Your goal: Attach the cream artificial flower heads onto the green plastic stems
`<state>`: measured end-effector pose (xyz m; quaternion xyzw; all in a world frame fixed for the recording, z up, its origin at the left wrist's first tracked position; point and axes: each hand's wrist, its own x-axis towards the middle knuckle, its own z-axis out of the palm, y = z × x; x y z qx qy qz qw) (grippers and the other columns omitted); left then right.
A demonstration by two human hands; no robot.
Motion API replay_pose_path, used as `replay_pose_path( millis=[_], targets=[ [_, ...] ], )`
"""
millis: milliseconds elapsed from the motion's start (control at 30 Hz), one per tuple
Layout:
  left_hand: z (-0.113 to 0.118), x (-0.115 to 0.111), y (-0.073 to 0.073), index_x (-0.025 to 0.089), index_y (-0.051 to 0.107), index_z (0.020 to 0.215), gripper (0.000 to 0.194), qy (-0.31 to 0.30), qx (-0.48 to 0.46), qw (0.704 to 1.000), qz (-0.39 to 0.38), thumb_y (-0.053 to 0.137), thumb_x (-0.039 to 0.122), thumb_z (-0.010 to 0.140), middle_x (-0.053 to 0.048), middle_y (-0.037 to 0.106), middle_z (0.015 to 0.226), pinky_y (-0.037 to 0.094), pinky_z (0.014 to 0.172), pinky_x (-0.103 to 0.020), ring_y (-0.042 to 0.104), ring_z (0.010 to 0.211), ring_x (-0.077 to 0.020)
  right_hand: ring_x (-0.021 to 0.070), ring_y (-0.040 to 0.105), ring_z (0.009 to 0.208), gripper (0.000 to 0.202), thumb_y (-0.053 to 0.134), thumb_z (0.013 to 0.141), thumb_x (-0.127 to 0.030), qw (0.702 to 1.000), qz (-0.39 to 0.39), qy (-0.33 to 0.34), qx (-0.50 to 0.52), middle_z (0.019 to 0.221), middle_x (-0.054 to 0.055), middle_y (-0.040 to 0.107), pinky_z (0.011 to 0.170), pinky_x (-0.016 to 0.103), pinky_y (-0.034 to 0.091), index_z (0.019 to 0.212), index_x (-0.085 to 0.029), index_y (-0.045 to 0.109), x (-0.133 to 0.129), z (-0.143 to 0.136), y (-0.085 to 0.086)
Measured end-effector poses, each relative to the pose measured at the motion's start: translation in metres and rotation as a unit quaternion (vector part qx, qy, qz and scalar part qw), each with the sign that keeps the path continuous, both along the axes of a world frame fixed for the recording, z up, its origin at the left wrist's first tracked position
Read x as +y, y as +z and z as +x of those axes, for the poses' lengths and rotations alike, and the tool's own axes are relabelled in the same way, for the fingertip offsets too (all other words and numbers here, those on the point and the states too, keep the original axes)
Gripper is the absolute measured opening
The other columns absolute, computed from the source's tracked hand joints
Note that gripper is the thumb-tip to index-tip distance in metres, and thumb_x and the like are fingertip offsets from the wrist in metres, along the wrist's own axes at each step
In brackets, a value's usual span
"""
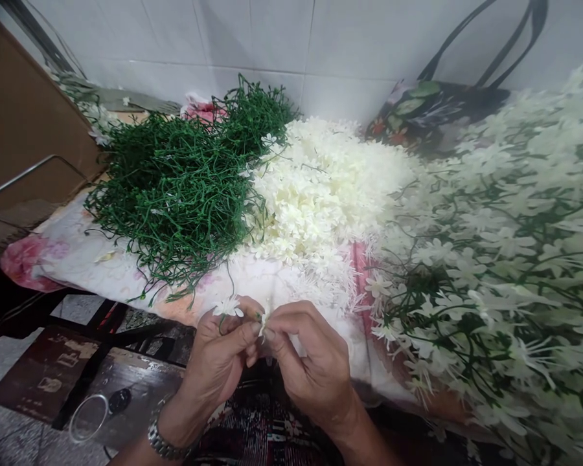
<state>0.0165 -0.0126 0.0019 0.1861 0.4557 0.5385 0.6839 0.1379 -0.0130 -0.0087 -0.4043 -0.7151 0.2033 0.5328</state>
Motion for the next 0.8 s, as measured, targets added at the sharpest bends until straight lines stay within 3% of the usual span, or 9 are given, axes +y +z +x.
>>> replay_pose_path(
  millis=[400, 500, 633, 800],
  targets=[
    [0.000, -0.002, -0.010, 0.014, 0.059, 0.058, 0.021, 0.002, 0.003, 0.999, 0.047, 0.077, 0.023, 0.057, 0.007, 0.045, 0.042, 0.028, 0.038, -0.017, 0.034, 0.037, -0.0037, 0.0127, 0.061, 0.065, 0.013, 0.057, 0.081, -0.007, 0.999, -0.036, 0.021, 0.015, 0.071, 0.002, 0.062, 0.056, 0.023, 0.050, 0.079, -0.019, 0.061, 0.001, -0.001, 0.002],
    [-0.002, -0.002, -0.009, 0.014, 0.060, 0.058, 0.018, 0.012, 0.002, 0.998, 0.056, 0.076, 0.022, 0.060, 0.007, 0.043, 0.045, 0.029, 0.041, -0.016, 0.033, 0.041, -0.0037, 0.0131, 0.061, 0.071, 0.007, 0.058, 0.083, -0.016, 0.996, -0.078, 0.034, 0.015, 0.077, 0.002, 0.062, 0.060, 0.023, 0.051, 0.089, -0.020, 0.060, 0.000, 0.003, -0.001],
    [-0.005, -0.005, -0.014, 0.015, 0.064, 0.063, 0.011, 0.019, 0.057, 0.994, 0.090, 0.073, 0.020, 0.064, 0.004, 0.051, 0.054, 0.037, 0.049, -0.019, 0.041, 0.048, -0.0069, 0.0156, 0.063, 0.081, 0.040, 0.065, 0.079, -0.030, 0.991, -0.130, 0.037, -0.017, 0.091, 0.005, 0.065, 0.070, 0.026, 0.053, 0.116, -0.020, 0.052, -0.001, 0.007, -0.003],
    [-0.008, -0.010, -0.021, 0.016, 0.065, 0.066, 0.008, 0.014, 0.130, 0.977, 0.166, 0.066, 0.017, 0.074, -0.001, 0.059, 0.065, 0.042, 0.058, -0.022, 0.050, 0.061, -0.0119, 0.0112, 0.059, 0.066, 0.010, 0.059, 0.081, -0.017, 0.993, -0.100, 0.037, -0.057, 0.075, 0.000, 0.063, 0.059, 0.021, 0.049, 0.091, -0.019, 0.061, 0.003, 0.006, 0.006]
  ],
)
